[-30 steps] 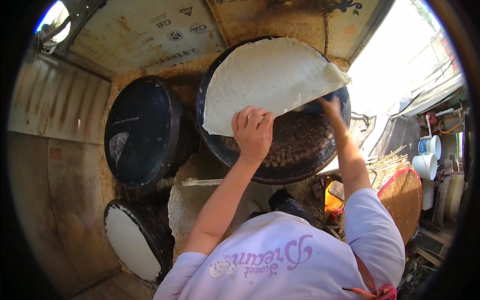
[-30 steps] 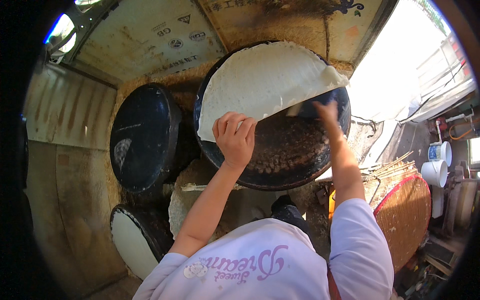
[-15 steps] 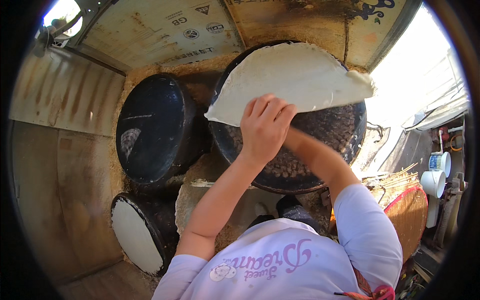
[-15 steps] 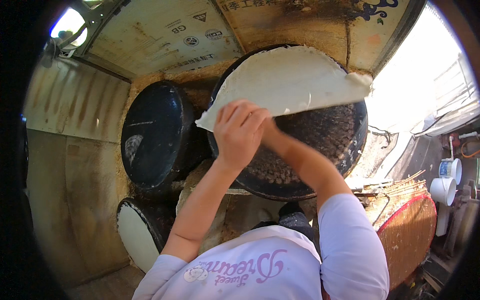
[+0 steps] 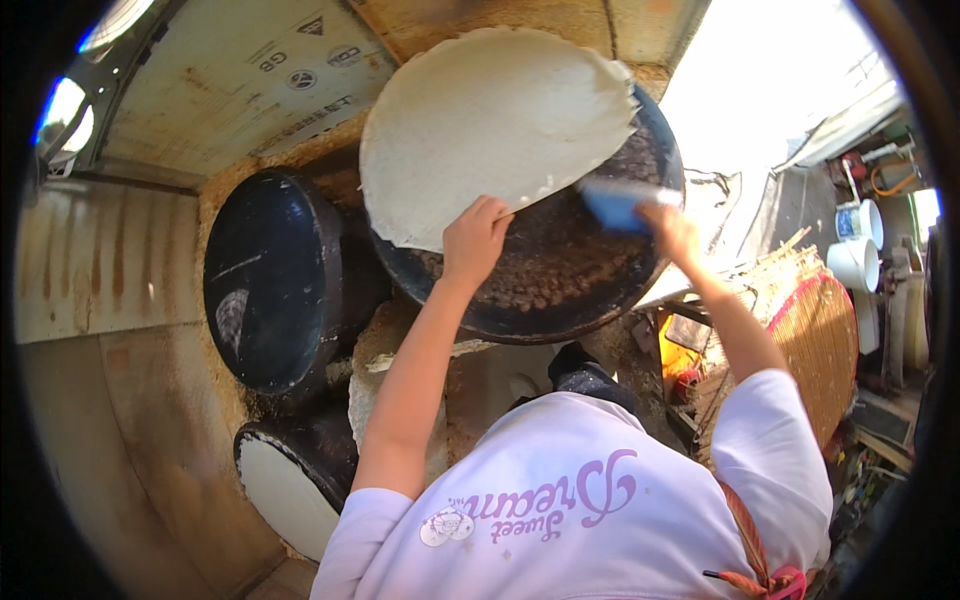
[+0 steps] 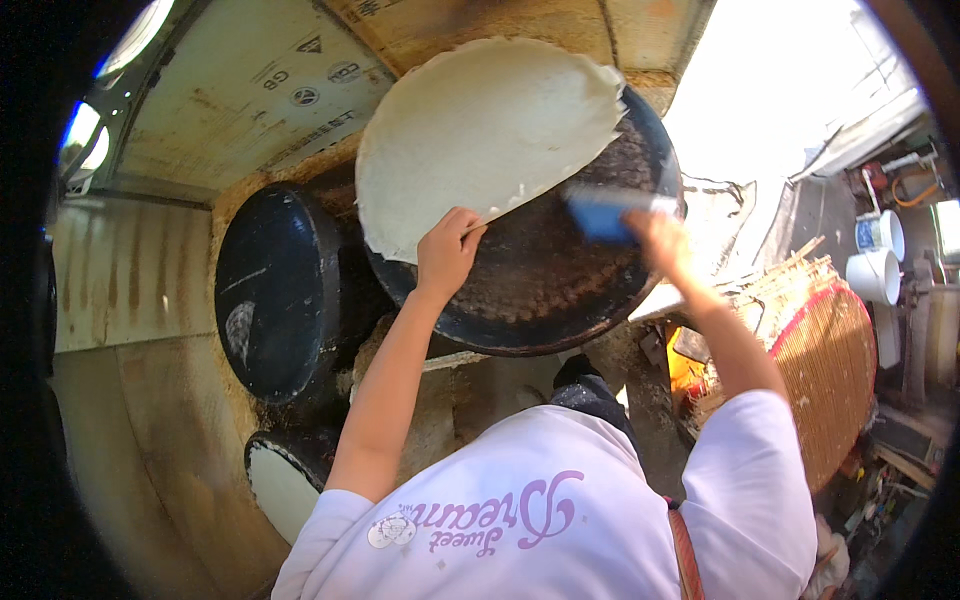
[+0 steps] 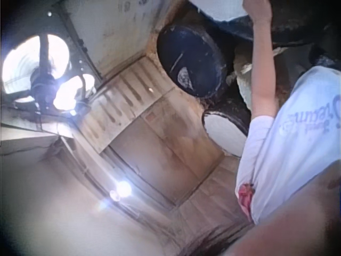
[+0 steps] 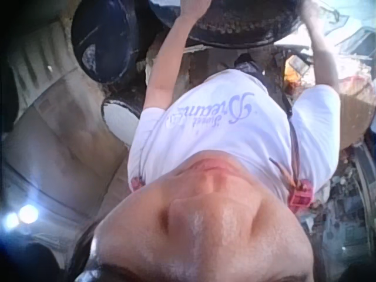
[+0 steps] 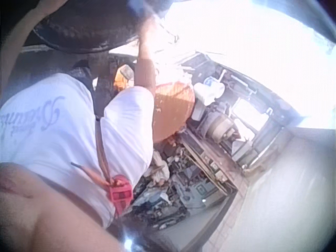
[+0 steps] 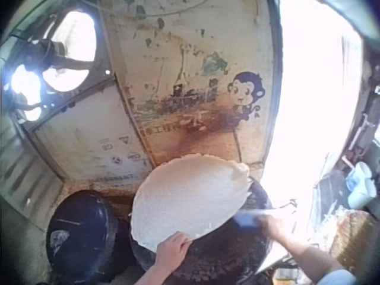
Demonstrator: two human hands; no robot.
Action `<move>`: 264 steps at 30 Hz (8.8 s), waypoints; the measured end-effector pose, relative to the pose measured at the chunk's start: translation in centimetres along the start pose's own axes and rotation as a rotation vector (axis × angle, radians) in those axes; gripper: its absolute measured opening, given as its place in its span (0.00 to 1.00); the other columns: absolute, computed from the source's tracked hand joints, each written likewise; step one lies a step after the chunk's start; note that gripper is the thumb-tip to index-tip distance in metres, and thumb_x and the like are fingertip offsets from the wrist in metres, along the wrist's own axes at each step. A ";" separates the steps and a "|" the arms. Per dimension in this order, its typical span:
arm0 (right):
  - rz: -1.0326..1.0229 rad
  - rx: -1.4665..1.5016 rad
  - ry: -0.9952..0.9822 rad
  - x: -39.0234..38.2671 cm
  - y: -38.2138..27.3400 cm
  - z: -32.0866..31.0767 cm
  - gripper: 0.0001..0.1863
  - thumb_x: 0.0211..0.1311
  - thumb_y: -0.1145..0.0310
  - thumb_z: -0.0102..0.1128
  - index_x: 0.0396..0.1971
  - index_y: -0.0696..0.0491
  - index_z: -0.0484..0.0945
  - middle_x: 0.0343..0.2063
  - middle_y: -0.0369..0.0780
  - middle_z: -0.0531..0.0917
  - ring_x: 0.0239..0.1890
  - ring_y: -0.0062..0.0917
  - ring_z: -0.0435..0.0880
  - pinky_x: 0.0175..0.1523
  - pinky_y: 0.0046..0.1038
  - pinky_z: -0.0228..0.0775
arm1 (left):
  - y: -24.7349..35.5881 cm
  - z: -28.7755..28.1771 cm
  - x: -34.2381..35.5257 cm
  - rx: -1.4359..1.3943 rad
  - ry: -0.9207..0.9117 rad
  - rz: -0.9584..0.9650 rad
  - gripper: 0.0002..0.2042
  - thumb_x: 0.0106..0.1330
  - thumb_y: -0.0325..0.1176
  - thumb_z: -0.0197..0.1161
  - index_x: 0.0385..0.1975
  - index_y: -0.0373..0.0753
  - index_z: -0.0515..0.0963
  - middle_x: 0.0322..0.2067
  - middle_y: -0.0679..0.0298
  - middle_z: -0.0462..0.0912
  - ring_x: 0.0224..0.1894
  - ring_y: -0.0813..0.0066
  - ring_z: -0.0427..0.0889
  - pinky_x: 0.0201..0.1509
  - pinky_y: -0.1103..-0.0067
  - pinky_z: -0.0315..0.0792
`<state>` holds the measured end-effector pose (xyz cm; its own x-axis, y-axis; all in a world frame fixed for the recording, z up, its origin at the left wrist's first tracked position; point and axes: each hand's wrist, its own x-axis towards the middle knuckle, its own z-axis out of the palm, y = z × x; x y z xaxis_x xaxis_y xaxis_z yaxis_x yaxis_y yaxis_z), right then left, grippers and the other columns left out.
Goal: The person ladles white batter onto large round griddles, spreads it into thin circles using a scraper, and removes the cooked crepes onto a woven tray. The person repeats this process across multiple griddles.
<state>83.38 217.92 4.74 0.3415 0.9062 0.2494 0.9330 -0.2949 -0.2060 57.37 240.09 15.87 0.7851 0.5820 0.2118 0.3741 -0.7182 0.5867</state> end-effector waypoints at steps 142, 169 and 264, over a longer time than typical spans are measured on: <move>1.113 1.469 0.509 -14.3 -8.1 -11.8 0.27 0.45 0.64 0.66 0.44 0.63 0.68 0.38 0.42 0.76 0.38 0.27 0.76 0.43 0.25 0.69 | -4.1 9.0 -28.8 -1.537 -0.070 -1.203 0.14 0.61 0.43 0.51 0.42 0.43 0.68 0.41 0.64 0.71 0.45 0.68 0.70 0.50 0.70 0.64; 1.765 1.187 1.632 -78.8 10.1 -19.5 0.29 0.51 0.59 0.60 0.52 0.54 0.64 0.46 0.39 0.72 0.48 0.32 0.71 0.53 0.36 0.61 | 36.6 46.1 -25.8 -0.672 -1.182 -0.720 0.07 0.57 0.33 0.59 0.30 0.39 0.70 0.26 0.63 0.77 0.25 0.72 0.79 0.25 0.81 0.70; -1.858 -0.328 -0.812 -52.3 -61.8 -5.1 0.30 0.46 0.58 0.63 0.53 0.43 0.66 0.36 0.43 0.79 0.42 0.34 0.78 0.44 0.35 0.70 | 50.4 21.8 -87.5 -1.608 1.865 -1.602 0.13 0.65 0.42 0.48 0.34 0.38 0.72 0.11 0.77 0.56 0.10 0.88 0.53 0.11 0.87 0.49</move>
<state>8.46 187.21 9.23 -0.8708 -0.0083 -0.4917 0.0415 0.9951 -0.0902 18.30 144.69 9.87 -0.3737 0.1725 -0.9114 -0.9141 0.0982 0.3934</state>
